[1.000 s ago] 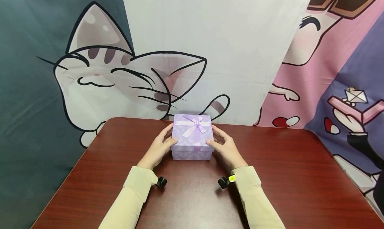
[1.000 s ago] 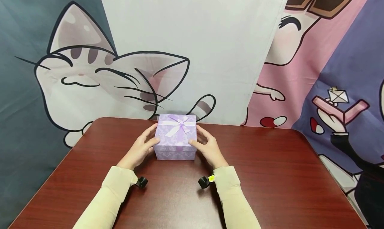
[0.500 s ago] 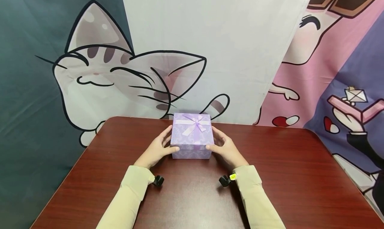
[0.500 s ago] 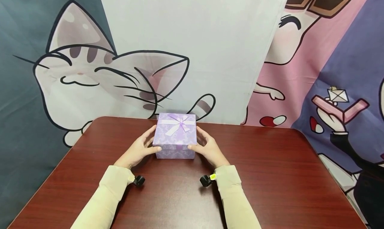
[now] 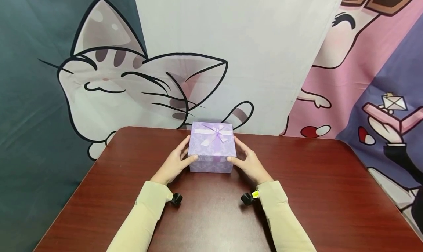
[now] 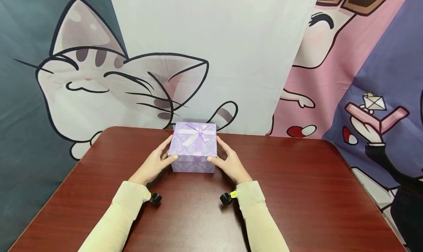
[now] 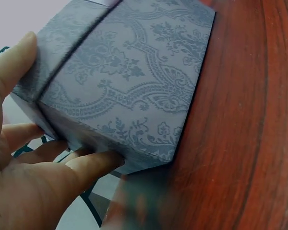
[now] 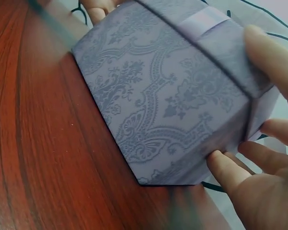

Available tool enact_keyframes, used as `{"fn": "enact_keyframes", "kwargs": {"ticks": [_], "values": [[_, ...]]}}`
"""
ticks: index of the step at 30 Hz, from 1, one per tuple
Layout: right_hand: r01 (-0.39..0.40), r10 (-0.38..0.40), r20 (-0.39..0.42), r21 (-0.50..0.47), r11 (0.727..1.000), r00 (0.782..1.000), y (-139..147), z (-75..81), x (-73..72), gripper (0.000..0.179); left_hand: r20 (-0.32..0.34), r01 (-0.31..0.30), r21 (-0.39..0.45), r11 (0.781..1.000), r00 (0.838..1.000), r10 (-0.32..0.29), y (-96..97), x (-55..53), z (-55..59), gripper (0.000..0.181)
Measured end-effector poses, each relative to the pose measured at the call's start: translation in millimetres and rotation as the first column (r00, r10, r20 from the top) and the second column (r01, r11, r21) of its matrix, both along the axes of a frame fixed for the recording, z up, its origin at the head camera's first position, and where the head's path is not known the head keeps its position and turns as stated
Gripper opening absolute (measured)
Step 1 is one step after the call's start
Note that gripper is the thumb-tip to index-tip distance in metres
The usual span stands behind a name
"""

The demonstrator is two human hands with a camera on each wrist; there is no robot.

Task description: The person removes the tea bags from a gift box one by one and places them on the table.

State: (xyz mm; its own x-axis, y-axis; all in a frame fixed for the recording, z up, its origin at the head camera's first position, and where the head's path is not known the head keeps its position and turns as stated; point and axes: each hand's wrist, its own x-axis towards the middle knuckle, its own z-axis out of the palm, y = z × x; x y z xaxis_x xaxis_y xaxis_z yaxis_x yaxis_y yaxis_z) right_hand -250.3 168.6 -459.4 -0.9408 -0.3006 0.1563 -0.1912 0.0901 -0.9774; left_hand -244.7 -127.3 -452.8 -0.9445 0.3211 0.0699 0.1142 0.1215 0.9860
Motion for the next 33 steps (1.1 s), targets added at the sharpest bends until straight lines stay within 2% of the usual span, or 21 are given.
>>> {"fn": "enact_keyframes", "kwargs": {"ticks": [6,13,17,20,26,28,33], "values": [[0.028,-0.028,-0.077,-0.003,1.0,0.997,-5,6.1,-0.6,0.081,-0.048,-0.029,-0.019,0.999,0.998,0.028,2.0,0.0,4.4,0.085],[0.046,-0.048,-0.058,-0.027,0.999,0.997,-10,13.4,1.5,0.077,-0.16,-0.102,-0.131,0.986,0.984,0.081,1.0,-0.2,10.7,0.083],[0.072,-0.075,-0.106,-0.031,0.997,0.992,-10,18.0,3.0,0.075,-0.202,-0.12,-0.186,0.975,0.976,0.081,1.6,0.1,12.1,0.083],[0.073,-0.081,-0.139,-0.059,0.996,0.987,-8,22.7,4.7,0.074,-0.233,-0.129,-0.215,0.968,0.969,0.078,2.6,1.8,15.8,0.084],[0.04,-0.063,-0.151,-0.151,0.988,0.986,-7,35.0,10.4,0.072,-0.292,-0.161,-0.237,0.958,0.953,0.088,3.5,6.9,27.8,0.085],[0.03,-0.058,-0.161,-0.167,0.986,0.985,-8,39.4,12.9,0.071,-0.303,-0.163,-0.212,0.964,0.948,0.094,2.7,8.3,31.6,0.084],[0.042,-0.074,-0.188,-0.167,0.985,0.979,-15,50.4,22.2,0.068,-0.297,-0.122,-0.051,0.991,0.949,0.102,-4.2,11.1,41.0,0.081]]}}
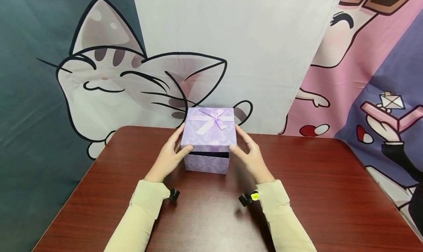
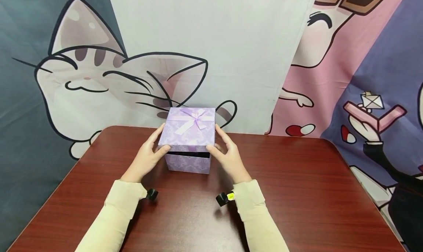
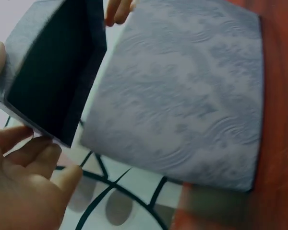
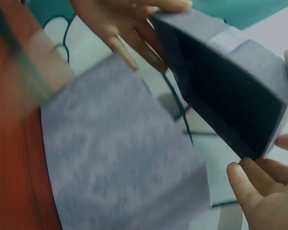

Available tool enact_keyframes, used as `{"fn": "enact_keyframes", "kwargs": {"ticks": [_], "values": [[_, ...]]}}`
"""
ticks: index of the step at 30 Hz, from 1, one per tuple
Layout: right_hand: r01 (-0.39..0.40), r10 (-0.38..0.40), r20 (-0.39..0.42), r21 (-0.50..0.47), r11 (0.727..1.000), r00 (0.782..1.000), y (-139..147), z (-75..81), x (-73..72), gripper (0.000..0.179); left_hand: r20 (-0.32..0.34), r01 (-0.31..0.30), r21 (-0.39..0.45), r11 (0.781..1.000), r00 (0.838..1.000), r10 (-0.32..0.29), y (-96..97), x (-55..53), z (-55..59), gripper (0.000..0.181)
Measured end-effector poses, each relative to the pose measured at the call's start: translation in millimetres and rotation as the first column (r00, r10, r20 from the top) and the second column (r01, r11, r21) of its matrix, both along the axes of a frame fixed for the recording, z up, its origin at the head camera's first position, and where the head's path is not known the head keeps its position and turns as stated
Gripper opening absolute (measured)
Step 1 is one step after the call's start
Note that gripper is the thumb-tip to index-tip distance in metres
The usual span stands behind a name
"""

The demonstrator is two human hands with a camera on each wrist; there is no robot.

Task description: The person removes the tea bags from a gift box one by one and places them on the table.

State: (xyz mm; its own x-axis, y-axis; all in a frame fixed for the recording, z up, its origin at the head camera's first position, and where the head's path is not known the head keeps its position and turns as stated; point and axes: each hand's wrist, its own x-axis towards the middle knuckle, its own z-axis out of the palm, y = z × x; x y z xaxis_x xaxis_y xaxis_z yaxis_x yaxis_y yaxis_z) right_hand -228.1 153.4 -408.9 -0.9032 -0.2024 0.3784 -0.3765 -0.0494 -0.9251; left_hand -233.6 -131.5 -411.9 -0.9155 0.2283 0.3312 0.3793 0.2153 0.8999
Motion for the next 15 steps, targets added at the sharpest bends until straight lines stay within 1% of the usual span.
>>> {"fn": "enact_keyframes", "kwargs": {"ticks": [2,4,7,9,11,12,13,14,15], "values": [[0.0,0.0,-0.001,-0.007,1.0,1.0,-6,4.1,4.8,0.068,0.003,0.011,0.058,0.998,1.0,-0.012,-5.4,1.1,3.3,0.079],[-0.007,0.007,0.008,-0.027,1.0,1.0,-13,7.7,10.0,0.07,-0.001,0.007,0.089,0.996,1.0,-0.007,-11.2,2.5,6.5,0.076],[-0.036,0.039,0.031,-0.097,0.995,0.999,-26,11.9,17.9,0.073,-0.016,-0.007,0.139,0.99,1.0,0.01,-18.2,5.0,11.8,0.07],[-0.05,0.058,0.05,-0.157,0.986,0.997,-36,13.8,22.4,0.075,-0.041,-0.039,0.138,0.99,0.998,0.045,-22.7,6.6,15.3,0.064],[-0.057,0.074,0.07,-0.22,0.974,0.995,-46,15.0,25.9,0.076,-0.046,-0.074,0.148,0.986,0.996,0.082,-27.0,8.0,18.5,0.058],[-0.056,0.077,0.078,-0.243,0.968,0.994,-51,15.0,26.7,0.076,-0.033,-0.085,0.17,0.982,0.995,0.092,-29.1,8.4,20.1,0.056],[-0.054,0.08,0.088,-0.262,0.963,0.993,-56,15.0,27.4,0.077,-0.004,-0.086,0.215,0.973,0.996,0.089,-31.2,9.0,22.0,0.054],[-0.05,0.08,0.1,-0.274,0.96,0.992,-61,15.2,28.0,0.077,0.028,-0.094,0.259,0.961,0.996,0.09,-33.2,9.7,24.5,0.053],[-0.047,0.081,0.113,-0.277,0.96,0.99,-67,15.3,28.5,0.078,0.066,-0.1,0.319,0.943,0.994,0.083,-35.2,10.5,27.1,0.052]]}}
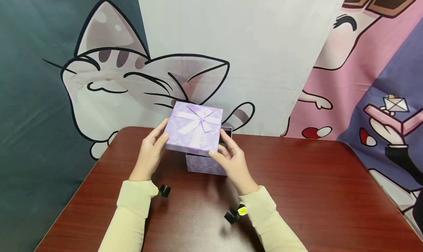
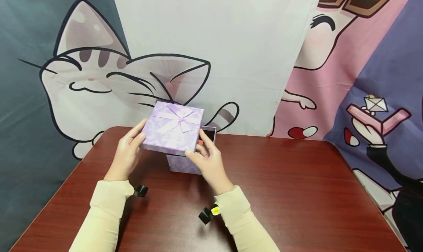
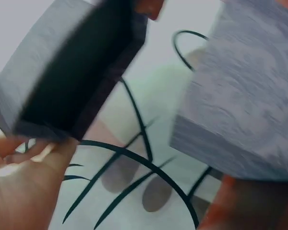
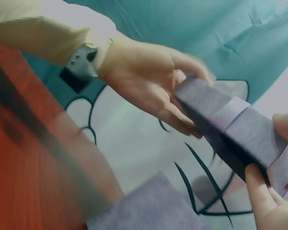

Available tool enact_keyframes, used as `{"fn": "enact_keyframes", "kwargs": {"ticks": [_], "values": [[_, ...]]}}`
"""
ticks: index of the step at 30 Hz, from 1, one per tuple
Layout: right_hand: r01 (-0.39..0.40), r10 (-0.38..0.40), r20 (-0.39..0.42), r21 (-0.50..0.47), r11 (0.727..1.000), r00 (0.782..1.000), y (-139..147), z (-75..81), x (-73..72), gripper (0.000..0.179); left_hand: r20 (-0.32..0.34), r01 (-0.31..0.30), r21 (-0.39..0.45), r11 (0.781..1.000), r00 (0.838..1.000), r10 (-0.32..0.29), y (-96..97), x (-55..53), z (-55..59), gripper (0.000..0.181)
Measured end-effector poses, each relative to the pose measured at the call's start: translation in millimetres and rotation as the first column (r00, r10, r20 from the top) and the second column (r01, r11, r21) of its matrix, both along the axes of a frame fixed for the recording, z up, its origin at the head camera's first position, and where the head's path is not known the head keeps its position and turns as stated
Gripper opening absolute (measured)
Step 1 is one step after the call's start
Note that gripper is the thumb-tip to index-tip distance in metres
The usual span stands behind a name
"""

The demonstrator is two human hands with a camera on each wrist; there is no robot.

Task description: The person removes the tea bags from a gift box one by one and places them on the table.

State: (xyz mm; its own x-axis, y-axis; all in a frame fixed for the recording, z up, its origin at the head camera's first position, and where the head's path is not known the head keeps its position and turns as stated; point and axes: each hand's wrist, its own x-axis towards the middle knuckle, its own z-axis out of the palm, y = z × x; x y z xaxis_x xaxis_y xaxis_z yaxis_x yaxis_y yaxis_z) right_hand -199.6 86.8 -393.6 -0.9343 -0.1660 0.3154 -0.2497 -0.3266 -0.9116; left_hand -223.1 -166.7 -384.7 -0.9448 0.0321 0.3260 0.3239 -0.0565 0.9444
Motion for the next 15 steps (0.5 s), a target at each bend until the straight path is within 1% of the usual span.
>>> {"fn": "enact_keyframes", "kwargs": {"ticks": [1,3,4,5,6,8,10,12,15], "values": [[0.001,-0.001,0.011,0.006,1.0,1.0,-5,-0.2,0.4,0.079,0.034,0.002,0.065,0.998,0.999,-0.004,-1.8,0.6,2.6,0.052],[0.005,-0.006,0.024,0.038,0.999,1.0,-14,-0.4,1.0,0.08,0.094,-0.009,0.174,0.985,0.996,-0.007,-5.8,1.8,8.1,0.052],[0.008,-0.01,0.03,0.054,0.998,1.0,-18,-0.4,1.6,0.08,0.117,-0.027,0.192,0.981,0.993,0.005,-8.2,2.4,10.6,0.052],[0.015,-0.017,0.029,0.077,0.997,0.999,-22,-0.6,1.7,0.08,0.137,-0.047,0.185,0.982,0.99,0.022,-10.8,3.0,12.8,0.052],[0.025,-0.028,0.026,0.101,0.995,0.999,-26,-0.4,2.1,0.08,0.154,-0.066,0.168,0.984,0.987,0.04,-13.8,3.6,14.5,0.052],[0.056,-0.059,0.019,0.144,0.988,0.998,-34,-0.1,2.5,0.077,0.19,-0.109,0.094,0.99,0.978,0.089,-20.3,4.9,17.3,0.052],[0.081,-0.085,0.018,0.172,0.982,0.996,-42,0.6,3.2,0.075,0.221,-0.143,0.005,0.99,0.965,0.138,-27.5,5.8,19.0,0.053],[0.095,-0.101,0.023,0.191,0.977,0.995,-51,1.5,4.4,0.073,0.244,-0.167,-0.075,0.983,0.953,0.181,-34.8,6.1,19.6,0.052],[0.074,-0.08,0.028,0.177,0.981,0.996,-63,1.0,6.9,0.069,0.269,-0.192,-0.168,0.967,0.935,0.232,-44.2,6.8,19.4,0.052]]}}
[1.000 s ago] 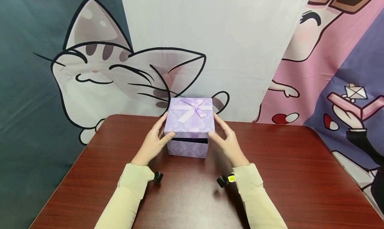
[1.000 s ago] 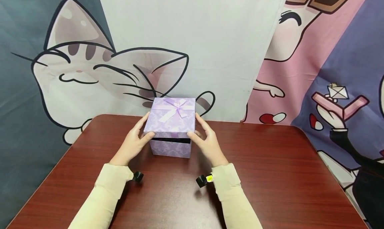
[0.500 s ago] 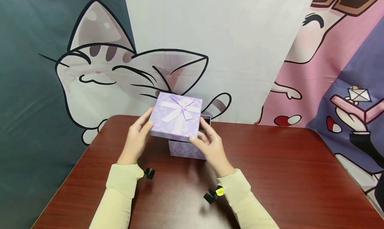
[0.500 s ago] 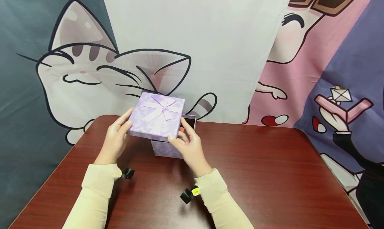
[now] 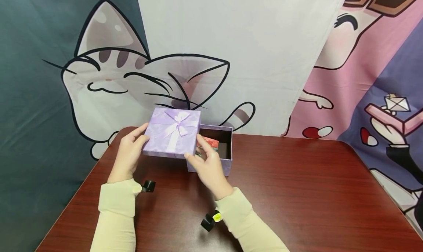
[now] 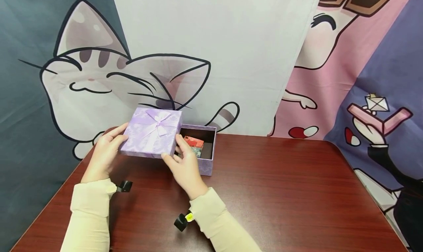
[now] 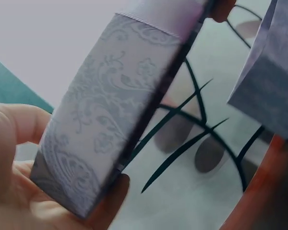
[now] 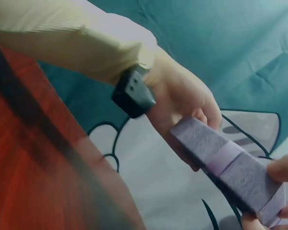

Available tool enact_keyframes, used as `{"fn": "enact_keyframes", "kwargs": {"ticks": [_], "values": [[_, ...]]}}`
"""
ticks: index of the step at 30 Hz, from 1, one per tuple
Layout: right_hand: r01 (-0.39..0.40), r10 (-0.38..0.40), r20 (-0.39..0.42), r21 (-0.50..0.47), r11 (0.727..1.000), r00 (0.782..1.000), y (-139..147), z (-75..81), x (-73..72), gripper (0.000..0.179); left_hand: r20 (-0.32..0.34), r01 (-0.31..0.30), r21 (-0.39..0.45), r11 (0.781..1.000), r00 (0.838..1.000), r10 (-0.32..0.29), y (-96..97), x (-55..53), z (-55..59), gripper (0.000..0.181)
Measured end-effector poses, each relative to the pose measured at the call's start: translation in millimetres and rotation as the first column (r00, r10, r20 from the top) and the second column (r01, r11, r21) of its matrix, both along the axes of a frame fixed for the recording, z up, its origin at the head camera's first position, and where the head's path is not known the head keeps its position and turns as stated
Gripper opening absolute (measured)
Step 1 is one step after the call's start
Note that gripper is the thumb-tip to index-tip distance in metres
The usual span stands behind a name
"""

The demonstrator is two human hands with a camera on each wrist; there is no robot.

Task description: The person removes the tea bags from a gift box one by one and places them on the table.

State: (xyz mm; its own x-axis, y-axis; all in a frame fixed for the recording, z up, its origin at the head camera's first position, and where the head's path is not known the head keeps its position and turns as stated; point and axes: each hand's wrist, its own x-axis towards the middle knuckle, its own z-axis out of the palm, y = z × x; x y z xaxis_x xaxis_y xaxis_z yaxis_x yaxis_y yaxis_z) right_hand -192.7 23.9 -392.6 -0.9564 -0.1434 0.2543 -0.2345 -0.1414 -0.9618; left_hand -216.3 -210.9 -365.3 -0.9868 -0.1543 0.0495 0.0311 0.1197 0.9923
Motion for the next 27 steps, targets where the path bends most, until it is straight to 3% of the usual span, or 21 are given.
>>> {"fn": "enact_keyframes", "kwargs": {"ticks": [4,12,20,27], "values": [[-0.041,0.041,-0.006,0.001,0.999,0.999,-16,-3.2,4.2,0.064,0.049,-0.039,-0.056,0.998,0.998,0.042,-9.7,0.7,-1.1,0.054],[-0.043,0.044,0.001,0.148,0.988,0.999,-47,-16.8,7.6,0.062,0.098,-0.134,-0.14,0.981,0.984,0.148,-25.3,-3.7,-10.7,0.052],[0.007,-0.023,0.054,0.272,0.962,0.998,-71,-33.7,4.2,0.061,0.165,-0.156,-0.156,0.975,0.969,0.181,-35.9,-16.2,-35.1,0.053],[0.027,-0.06,0.084,0.347,0.937,0.995,-79,-53.6,-1.5,0.059,0.178,-0.159,-0.158,0.975,0.966,0.187,-39.0,-24.0,-57.9,0.052]]}}
